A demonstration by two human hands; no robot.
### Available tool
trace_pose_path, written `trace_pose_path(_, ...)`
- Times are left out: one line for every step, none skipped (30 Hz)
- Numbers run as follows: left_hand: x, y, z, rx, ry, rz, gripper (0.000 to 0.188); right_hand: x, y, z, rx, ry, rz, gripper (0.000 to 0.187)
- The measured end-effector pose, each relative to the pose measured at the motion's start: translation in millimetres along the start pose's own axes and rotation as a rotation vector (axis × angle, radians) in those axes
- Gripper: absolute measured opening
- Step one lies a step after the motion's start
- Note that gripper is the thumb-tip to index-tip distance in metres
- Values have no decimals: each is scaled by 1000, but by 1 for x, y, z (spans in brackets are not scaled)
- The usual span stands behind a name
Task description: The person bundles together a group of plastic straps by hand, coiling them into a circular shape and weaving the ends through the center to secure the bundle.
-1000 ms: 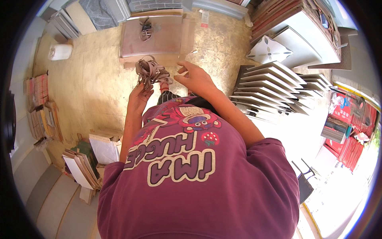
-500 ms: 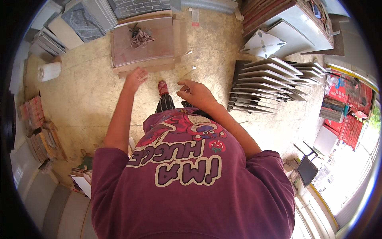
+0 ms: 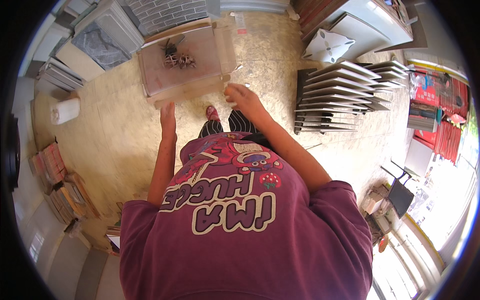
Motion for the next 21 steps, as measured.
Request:
trace_pose_path(58,2,25,-19,3,208,57,2,-8,0,20,-153,28,58)
trace_pose_path(120,16,49,-86,-30,335,60,1,-18,0,45,-309,53,61)
trace_pose_path(178,35,74,-154,-55,464,64,0,-25,-1,71,-463,73,63)
trace_pose_path(221,55,97,-195,-84,636,67,-7,-32,8,16,-601,81,63)
trace_pose_path(249,75,116,-237,-110,811,71,-16,-40,20,-40,-741,83,62)
trace_pose_path(260,93,137,-334,-149,901,72,-28,-46,33,-100,-883,78,62)
trace_pose_path(266,107,156,-436,-182,995,73,-51,-48,56,-347,-1037,-8,67)
trace_pose_path(255,112,163,-458,-164,1023,74,-68,-35,64,-311,-967,-268,64)
trace_pose_path(249,112,166,-498,-162,1036,73,-74,-29,63,-258,-945,-348,62)
trace_pose_path(246,106,164,-536,-155,1057,73,-79,-24,63,-207,-922,-425,59)
trace_pose_path(247,102,159,-559,-149,1071,72,-73,-28,62,-187,-946,-308,56)
trace_pose_path(249,103,156,-518,-279,1148,71,-66,-29,58,-166,-973,-191,54)
trace_pose_path(239,94,154,-541,-290,1082,69,-61,-26,55,-163,-894,-207,55)
trace_pose_path(219,84,154,-566,-304,1018,68,-52,-22,55,-158,-817,-221,57)
trace_pose_path(198,73,153,-586,-322,951,67,-46,-16,57,-156,-738,-229,59)
trace_pose_path(173,52,150,-600,-202,694,67,-50,-5,51,-76,-641,-260,59)
trace_pose_path(145,33,149,-606,-89,433,68,-63,11,44,2,-540,-287,60)
trace_pose_path(122,25,152,-610,11,166,68,-71,24,38,84,-443,-308,61)
trace_pose_path(116,28,158,-659,207,-10,69,-80,34,32,223,-219,-390,61)
trace_pose_path(108,35,165,-699,398,-192,69,-88,44,27,358,11,-461,61)
trace_pose_path(101,47,173,-728,587,-381,70,-95,53,23,489,247,-522,61)
Point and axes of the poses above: each hand's wrist, its own y-axis away from the middle knuckle, its own z-axis out of the palm, x = y × z, the point moved 7 cm from there along -y, towards the middle knuckle, and after that the axes turned 9 degrees about y, right-handed, at the moved point
